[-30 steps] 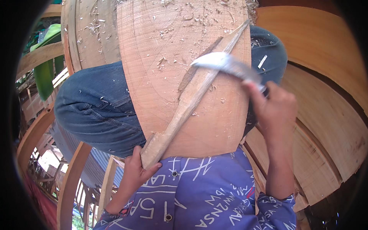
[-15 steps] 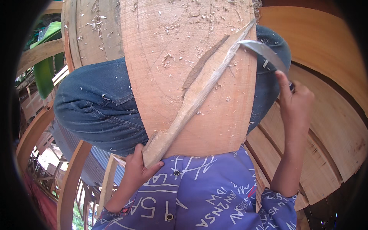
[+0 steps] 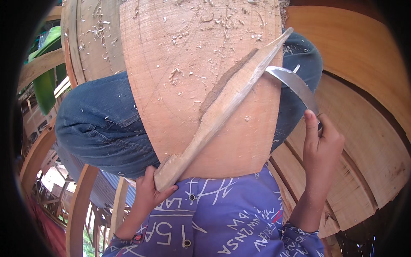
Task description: The person sits cross-legged on a wooden floor and uses a curved knife to carve a long, thin piece of wood resting on their lap. They repeatedly shave off thin strips of wood, creating a pile of shavings on the floor.
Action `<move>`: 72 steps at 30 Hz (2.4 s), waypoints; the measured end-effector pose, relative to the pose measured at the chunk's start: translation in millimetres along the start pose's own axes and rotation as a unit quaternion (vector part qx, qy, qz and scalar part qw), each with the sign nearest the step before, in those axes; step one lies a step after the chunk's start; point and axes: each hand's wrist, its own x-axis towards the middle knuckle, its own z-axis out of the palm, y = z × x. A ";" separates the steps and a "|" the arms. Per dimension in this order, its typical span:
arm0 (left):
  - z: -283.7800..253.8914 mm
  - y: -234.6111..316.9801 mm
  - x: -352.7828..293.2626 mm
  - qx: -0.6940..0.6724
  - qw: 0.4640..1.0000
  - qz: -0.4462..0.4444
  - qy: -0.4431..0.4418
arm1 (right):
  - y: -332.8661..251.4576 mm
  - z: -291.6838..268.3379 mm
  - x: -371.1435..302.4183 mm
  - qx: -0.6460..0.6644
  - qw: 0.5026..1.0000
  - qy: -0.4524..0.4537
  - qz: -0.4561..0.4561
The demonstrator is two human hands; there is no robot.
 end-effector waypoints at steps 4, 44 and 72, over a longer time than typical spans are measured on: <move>-2.7 0.0 1.2 0.011 1.000 0.008 -0.010 | 6.3 8.2 -10.5 0.037 0.999 0.002 0.040; 10.9 2.6 -5.7 0.005 0.996 0.042 0.080 | -32.8 21.7 -4.7 -0.072 0.978 -0.048 -0.188; 5.9 -1.6 -0.9 0.027 0.996 0.056 0.061 | -0.8 -0.3 58.5 -0.029 0.999 0.015 0.005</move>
